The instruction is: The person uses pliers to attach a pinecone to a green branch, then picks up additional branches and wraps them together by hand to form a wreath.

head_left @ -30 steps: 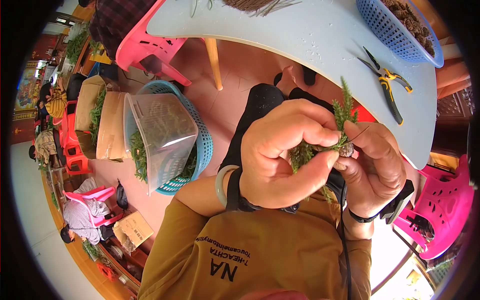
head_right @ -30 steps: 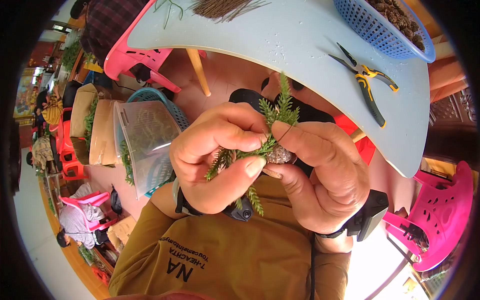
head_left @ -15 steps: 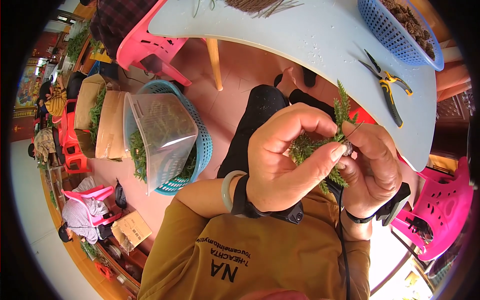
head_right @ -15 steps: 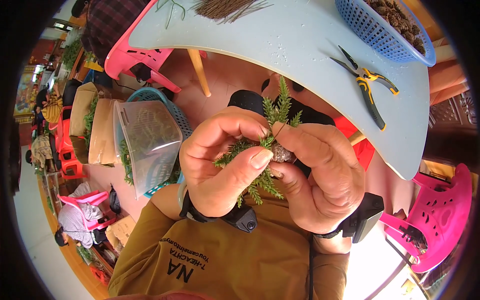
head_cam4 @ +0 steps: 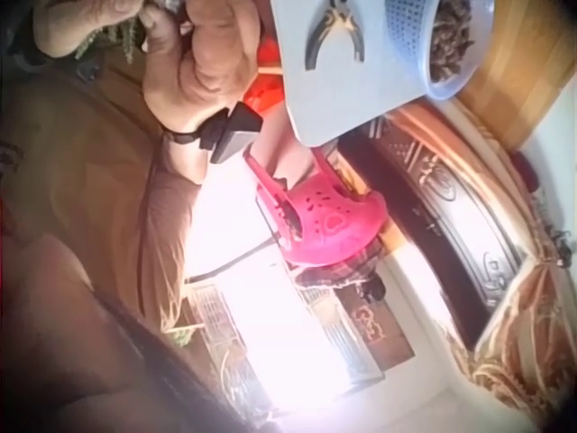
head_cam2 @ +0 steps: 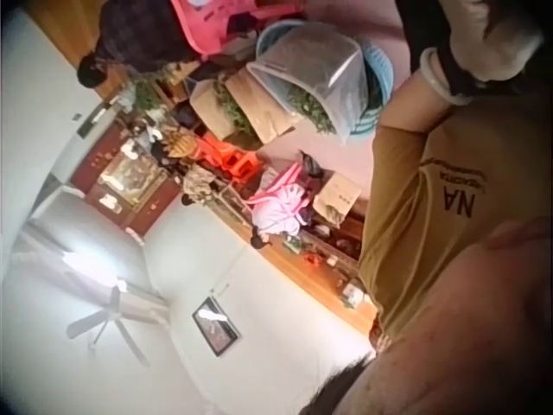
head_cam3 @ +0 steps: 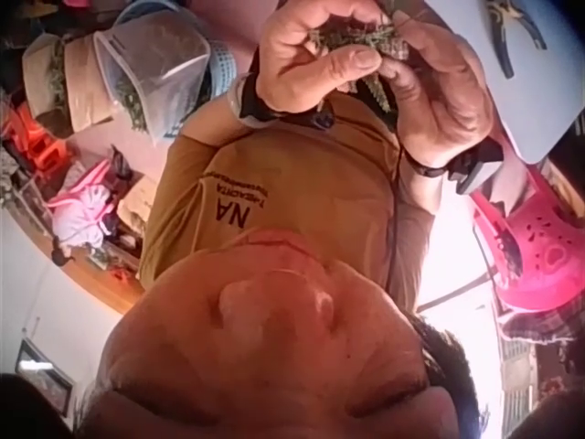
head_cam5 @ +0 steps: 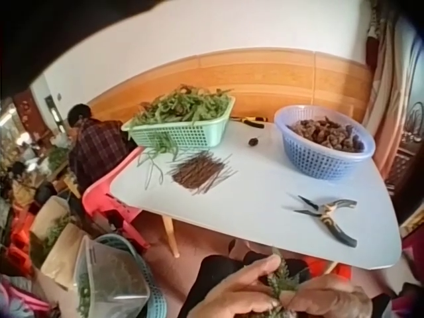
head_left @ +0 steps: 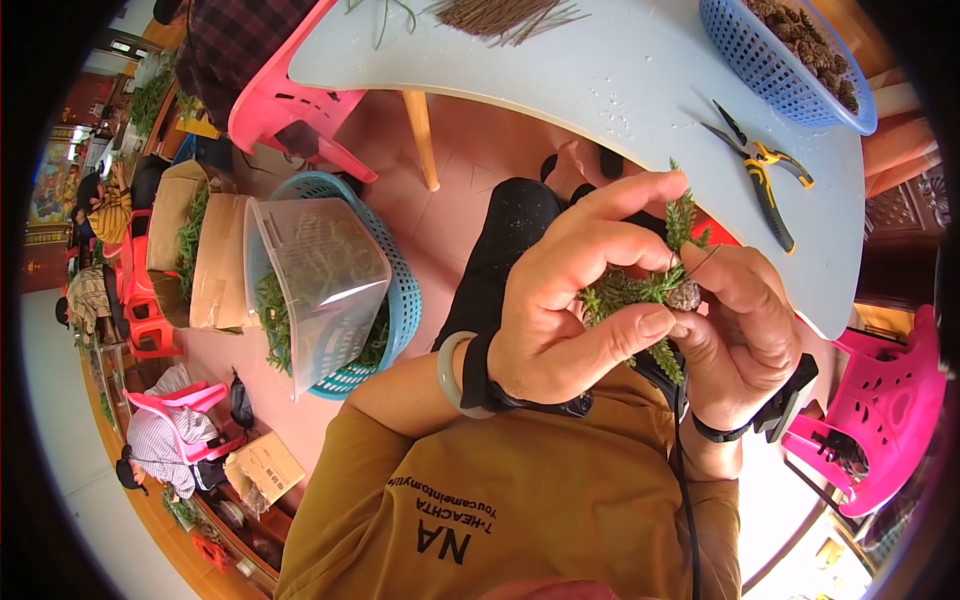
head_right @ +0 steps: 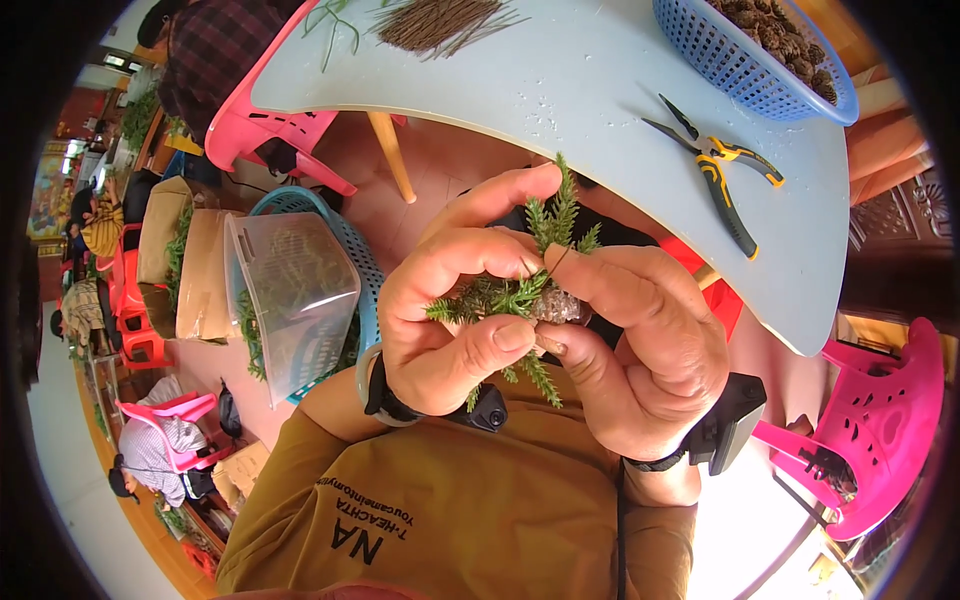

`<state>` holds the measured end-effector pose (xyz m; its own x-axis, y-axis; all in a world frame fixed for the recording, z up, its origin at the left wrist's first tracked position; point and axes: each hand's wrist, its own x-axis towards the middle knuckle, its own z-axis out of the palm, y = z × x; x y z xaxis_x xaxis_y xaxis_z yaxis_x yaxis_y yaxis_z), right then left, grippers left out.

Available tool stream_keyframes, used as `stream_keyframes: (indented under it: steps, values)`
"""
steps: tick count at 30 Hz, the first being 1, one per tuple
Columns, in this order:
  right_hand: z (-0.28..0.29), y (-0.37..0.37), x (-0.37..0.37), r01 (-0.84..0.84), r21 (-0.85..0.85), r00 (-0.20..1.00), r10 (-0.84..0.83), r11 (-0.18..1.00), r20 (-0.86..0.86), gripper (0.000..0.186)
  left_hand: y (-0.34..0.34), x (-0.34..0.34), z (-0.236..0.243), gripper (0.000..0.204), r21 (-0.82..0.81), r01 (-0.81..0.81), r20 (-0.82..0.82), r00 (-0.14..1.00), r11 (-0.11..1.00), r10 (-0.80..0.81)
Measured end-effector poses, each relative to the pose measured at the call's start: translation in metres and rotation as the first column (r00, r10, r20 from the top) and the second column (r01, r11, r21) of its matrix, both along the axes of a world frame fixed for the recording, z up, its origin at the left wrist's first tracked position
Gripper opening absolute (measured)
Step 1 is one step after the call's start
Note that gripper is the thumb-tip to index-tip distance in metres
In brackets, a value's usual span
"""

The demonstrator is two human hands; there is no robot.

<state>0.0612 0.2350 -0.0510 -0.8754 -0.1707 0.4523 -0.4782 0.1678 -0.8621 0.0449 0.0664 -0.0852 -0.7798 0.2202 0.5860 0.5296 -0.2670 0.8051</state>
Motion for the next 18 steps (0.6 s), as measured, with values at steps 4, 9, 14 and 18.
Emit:
stream_keyframes:
  steps: [4, 9, 14, 18]
  values:
    - [-0.001, -0.005, 0.002, -0.015, -0.138, 0.996, 0.027, 0.990, 0.082, 0.038, -0.003, -0.005, 0.003, 0.030, -0.032, 0.031, -0.004, 1.000, 0.999, -0.031]
    - [-0.007, -0.009, 0.000, 0.000, -0.404, 0.986, 0.069, 0.915, 0.154, 0.029, -0.001, -0.008, -0.002, 0.030, -0.016, 0.028, -0.047, 0.998, 0.999, -0.029]
    - [-0.017, -0.002, -0.004, -0.078, -0.371, 0.988, 0.121, 0.925, 0.094, 0.025, 0.003, -0.005, -0.007, 0.030, 0.076, 0.072, 0.044, 0.996, 0.995, -0.075]
    - [-0.017, -0.001, -0.009, -0.144, -0.286, 0.987, 0.159, 0.947, 0.030, 0.025, 0.003, -0.003, -0.007, 0.029, 0.058, 0.059, 0.031, 0.998, 0.997, -0.061]
